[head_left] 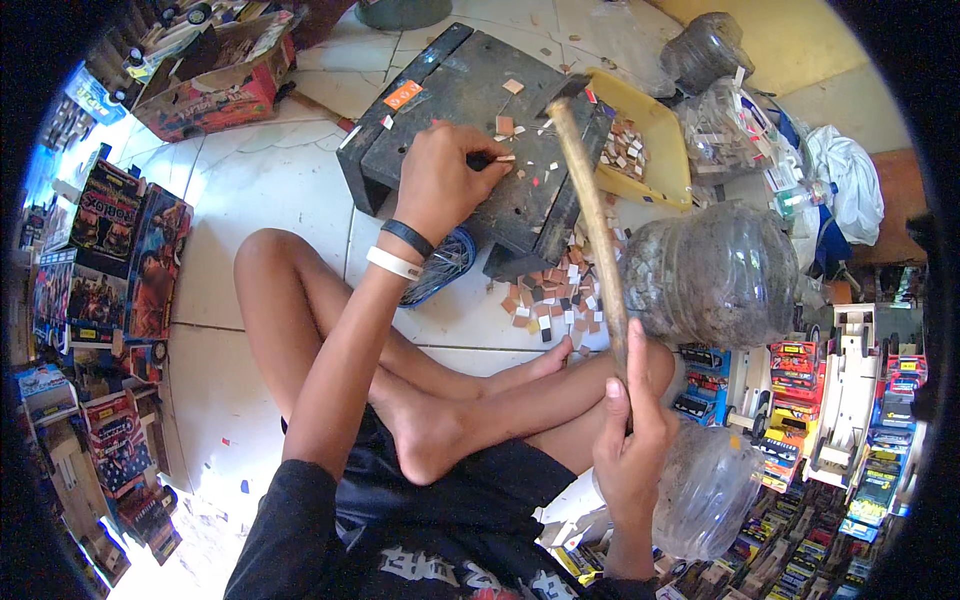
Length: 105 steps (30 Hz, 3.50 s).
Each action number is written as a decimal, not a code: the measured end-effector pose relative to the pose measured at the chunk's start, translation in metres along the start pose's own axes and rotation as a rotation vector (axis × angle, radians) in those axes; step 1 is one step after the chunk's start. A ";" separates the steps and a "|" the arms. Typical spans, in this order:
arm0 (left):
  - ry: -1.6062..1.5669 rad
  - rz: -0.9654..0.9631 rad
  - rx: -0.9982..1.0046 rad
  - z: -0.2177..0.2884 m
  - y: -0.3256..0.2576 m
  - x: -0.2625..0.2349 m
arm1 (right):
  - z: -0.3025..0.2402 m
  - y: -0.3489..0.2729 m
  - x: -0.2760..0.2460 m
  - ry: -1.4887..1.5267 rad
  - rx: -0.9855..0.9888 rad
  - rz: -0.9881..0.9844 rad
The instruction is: The person sits cross-legged on the floor and repeatedly uses a hammer to split small wooden matchstick blocks into smaller pieces on a dark work surface. The person picks up blocks, positions them, strikes them, and collects the resulting fragments.
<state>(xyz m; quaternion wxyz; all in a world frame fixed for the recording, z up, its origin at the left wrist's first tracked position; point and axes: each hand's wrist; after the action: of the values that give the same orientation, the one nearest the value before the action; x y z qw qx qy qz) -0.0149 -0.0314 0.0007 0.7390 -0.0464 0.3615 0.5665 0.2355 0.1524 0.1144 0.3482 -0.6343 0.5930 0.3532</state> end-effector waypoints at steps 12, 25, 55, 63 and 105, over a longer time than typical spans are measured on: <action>0.028 -0.006 -0.029 0.005 -0.001 -0.002 | 0.010 -0.005 0.019 0.196 0.128 -0.107; -0.549 0.093 -0.059 0.022 -0.004 0.003 | 0.017 -0.002 0.031 0.181 0.041 -0.072; -0.233 0.230 -0.053 0.017 -0.001 0.019 | -0.004 -0.002 -0.013 0.033 -0.016 0.075; -0.171 0.230 0.016 0.012 -0.002 0.019 | 0.014 0.004 -0.004 0.033 -0.010 -0.047; -0.018 -0.024 -0.077 0.009 0.007 0.000 | 0.095 0.290 0.009 -0.144 -0.369 -0.089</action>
<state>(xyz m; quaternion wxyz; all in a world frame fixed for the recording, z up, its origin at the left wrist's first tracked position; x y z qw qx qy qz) -0.0167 -0.0249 0.0099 0.7466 -0.0742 0.3321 0.5717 -0.0571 0.2139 0.0512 0.2828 -0.6861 0.4629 0.4847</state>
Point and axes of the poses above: each hand's wrist, its own y-axis towards the middle knuckle, its own x-axis out of the palm, z = x × y, and after that the axes turned 15 degrees about -z, right-handed
